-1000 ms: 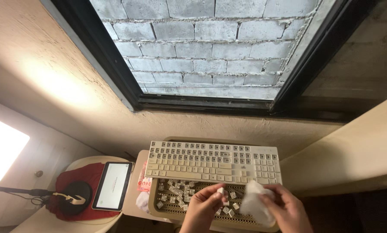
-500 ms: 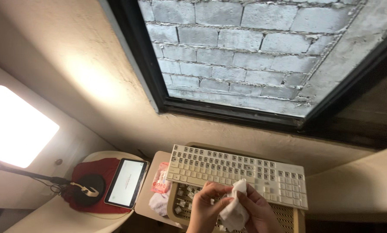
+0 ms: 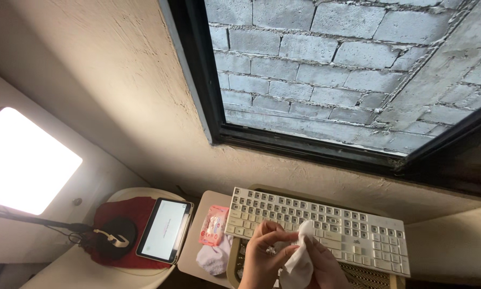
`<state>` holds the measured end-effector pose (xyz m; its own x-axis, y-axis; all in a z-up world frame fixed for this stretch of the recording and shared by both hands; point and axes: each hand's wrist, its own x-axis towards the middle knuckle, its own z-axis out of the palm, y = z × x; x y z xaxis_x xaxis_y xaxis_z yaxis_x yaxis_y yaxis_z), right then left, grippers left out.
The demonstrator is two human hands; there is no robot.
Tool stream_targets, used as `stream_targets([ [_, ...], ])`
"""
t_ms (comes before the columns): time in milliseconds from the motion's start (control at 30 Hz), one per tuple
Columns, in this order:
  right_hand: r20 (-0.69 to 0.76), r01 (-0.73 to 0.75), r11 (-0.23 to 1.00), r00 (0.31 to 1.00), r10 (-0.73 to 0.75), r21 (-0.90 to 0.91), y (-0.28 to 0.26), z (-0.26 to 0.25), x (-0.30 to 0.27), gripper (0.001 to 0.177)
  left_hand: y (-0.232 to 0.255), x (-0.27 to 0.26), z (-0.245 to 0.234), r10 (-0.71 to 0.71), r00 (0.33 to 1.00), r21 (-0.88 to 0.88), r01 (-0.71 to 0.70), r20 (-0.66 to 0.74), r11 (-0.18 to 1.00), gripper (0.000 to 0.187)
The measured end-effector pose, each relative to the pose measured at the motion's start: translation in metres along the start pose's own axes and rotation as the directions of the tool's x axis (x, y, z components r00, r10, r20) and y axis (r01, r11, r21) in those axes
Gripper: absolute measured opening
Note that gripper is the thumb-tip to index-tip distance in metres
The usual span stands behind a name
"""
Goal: The person wipes individual keyboard keycaps with a white wipe, then places them into a beige plastic basket. The person repeats this process for several keys throughout the clip.
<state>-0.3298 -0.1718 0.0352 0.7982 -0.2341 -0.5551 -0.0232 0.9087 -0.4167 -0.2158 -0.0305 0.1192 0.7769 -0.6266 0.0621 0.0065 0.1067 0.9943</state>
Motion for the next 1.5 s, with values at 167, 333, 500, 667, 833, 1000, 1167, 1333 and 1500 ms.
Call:
stream_targets([
  [167, -0.169, 0.003, 0.994, 0.985, -0.021, -0.107, -0.002, 0.031, -0.001, 0.040, 0.008, 0.014, -0.024, -0.092, 0.996, 0.109, 0.090, 0.020, 0.990, 0.029],
  [333, -0.025, 0.036, 0.998, 0.999, -0.035, 0.044, 0.006, 0.058, 0.000, 0.043, 0.009, 0.024, -0.041, -0.023, 0.999, 0.209, 0.017, 0.026, 0.978, 0.031],
  [500, -0.124, -0.040, 0.914, 0.992, -0.011, -0.403, -0.005, 0.053, 0.013, 0.048, 0.001, 0.036, -0.064, 0.183, 0.982, 0.325, -0.186, 0.042, 0.927, 0.039],
  [667, -0.175, -0.060, 0.865, 0.984, -0.033, -0.498, -0.007, 0.064, 0.022, 0.048, 0.002, 0.047, -0.088, 0.084, 0.982, 0.264, -0.126, 0.167, 0.956, 0.034],
  [833, -0.264, -0.091, 0.873, 0.964, -0.044, -0.478, 0.007, 0.076, 0.029, 0.045, 0.010, 0.050, -0.110, 0.127, 0.966, 0.290, -0.191, 0.226, 0.938, 0.026],
  [1000, -0.239, -0.034, 0.817, 0.963, -0.128, -0.576, 0.018, 0.076, 0.042, 0.048, 0.019, 0.056, -0.125, 0.158, 0.946, 0.306, -0.245, 0.282, 0.920, 0.024],
  [1167, -0.340, -0.042, 0.875, 0.929, -0.143, -0.483, 0.029, 0.076, 0.042, 0.046, 0.023, 0.059, -0.131, 0.319, 0.924, 0.402, -0.379, 0.211, 0.833, 0.026],
  [1333, -0.298, 0.165, 0.914, 0.911, -0.286, -0.371, 0.024, 0.091, 0.040, 0.041, 0.026, 0.065, -0.132, 0.308, 0.948, 0.456, -0.311, 0.082, 0.834, 0.027],
  [1500, -0.266, 0.104, 0.930, 0.942, -0.206, -0.354, 0.028, 0.107, 0.036, 0.039, 0.026, 0.064, -0.119, 0.310, 0.932, 0.370, -0.359, 0.188, 0.857, 0.029],
])
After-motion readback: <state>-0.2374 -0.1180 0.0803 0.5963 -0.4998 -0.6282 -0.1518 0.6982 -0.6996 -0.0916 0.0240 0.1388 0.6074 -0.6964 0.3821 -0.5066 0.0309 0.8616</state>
